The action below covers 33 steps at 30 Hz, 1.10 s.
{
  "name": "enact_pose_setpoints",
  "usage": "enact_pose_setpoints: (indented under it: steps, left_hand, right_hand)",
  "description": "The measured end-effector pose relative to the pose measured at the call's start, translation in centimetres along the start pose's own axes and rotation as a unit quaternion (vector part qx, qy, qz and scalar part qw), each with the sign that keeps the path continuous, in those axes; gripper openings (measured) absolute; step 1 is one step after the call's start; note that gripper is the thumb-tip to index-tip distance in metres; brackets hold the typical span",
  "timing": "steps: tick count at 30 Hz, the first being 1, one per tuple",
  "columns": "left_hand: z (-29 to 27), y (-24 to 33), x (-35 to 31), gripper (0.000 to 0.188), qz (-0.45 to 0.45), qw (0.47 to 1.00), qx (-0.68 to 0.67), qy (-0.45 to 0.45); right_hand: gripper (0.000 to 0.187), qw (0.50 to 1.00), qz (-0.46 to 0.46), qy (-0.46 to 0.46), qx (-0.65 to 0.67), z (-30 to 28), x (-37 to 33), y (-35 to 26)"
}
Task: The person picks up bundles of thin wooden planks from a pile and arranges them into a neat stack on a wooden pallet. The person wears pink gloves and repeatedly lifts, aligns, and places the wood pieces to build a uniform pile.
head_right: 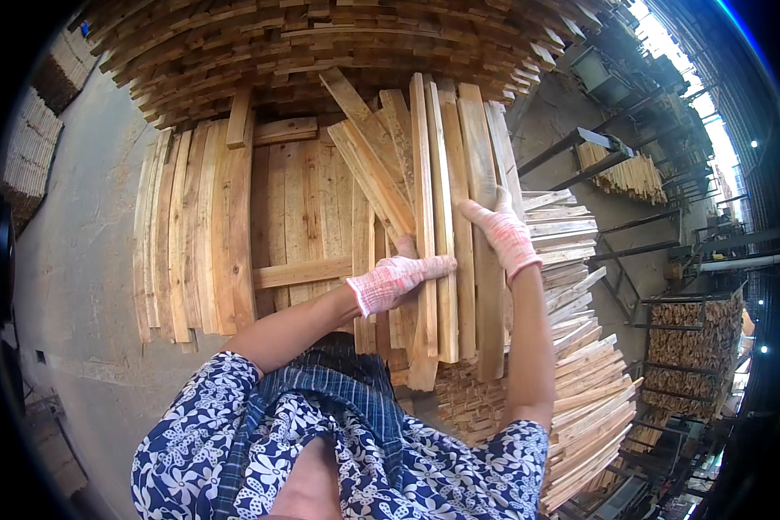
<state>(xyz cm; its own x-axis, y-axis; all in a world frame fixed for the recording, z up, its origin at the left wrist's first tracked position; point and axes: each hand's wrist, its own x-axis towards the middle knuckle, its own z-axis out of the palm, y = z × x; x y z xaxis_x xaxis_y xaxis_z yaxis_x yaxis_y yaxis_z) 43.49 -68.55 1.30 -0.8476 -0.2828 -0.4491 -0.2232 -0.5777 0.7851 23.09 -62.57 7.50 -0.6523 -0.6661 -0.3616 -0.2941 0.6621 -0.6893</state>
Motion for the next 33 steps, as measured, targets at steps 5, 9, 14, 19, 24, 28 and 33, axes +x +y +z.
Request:
enact_pose_setpoints:
  steps: [5,9,14,19,24,28,33]
  left_hand:
    - [-0.1,1.0,-1.3,0.109,0.026,0.999,-0.021,-0.023]
    - [-1.1,0.3,-3.2,0.061,0.016,0.988,-0.140,-0.063]
    - [-4.1,-1.5,-4.4,0.101,0.121,0.952,-0.260,-0.106]
    - [-6.2,-2.3,-4.3,0.111,0.137,0.991,0.004,-0.005]
    - [-6.9,0.0,-10.0,0.109,0.135,0.981,0.133,0.051]
    - [-8.4,-0.9,-12.6,0.109,0.157,0.975,0.130,0.088]
    - [-12.3,-3.5,-17.5,0.122,0.193,0.971,-0.021,0.143]
  right_hand:
    - [0.106,0.991,-0.013,0.030,-0.128,0.2,-1.1,-2.9]
    - [0.073,0.991,-0.045,-0.100,0.075,1.3,-2.3,-4.6]
    - [0.067,0.960,-0.027,-0.104,0.259,6.1,-5.5,-4.7]
    - [0.075,0.952,-0.061,-0.086,0.286,9.1,-8.3,-5.9]
    - [0.080,0.936,-0.120,-0.051,0.326,11.4,-10.9,-5.4]
    - [0.081,0.901,-0.165,-0.076,0.394,14.5,-12.6,-8.0]
    - [0.076,0.919,-0.178,-0.164,0.311,19.4,-11.9,-11.8]
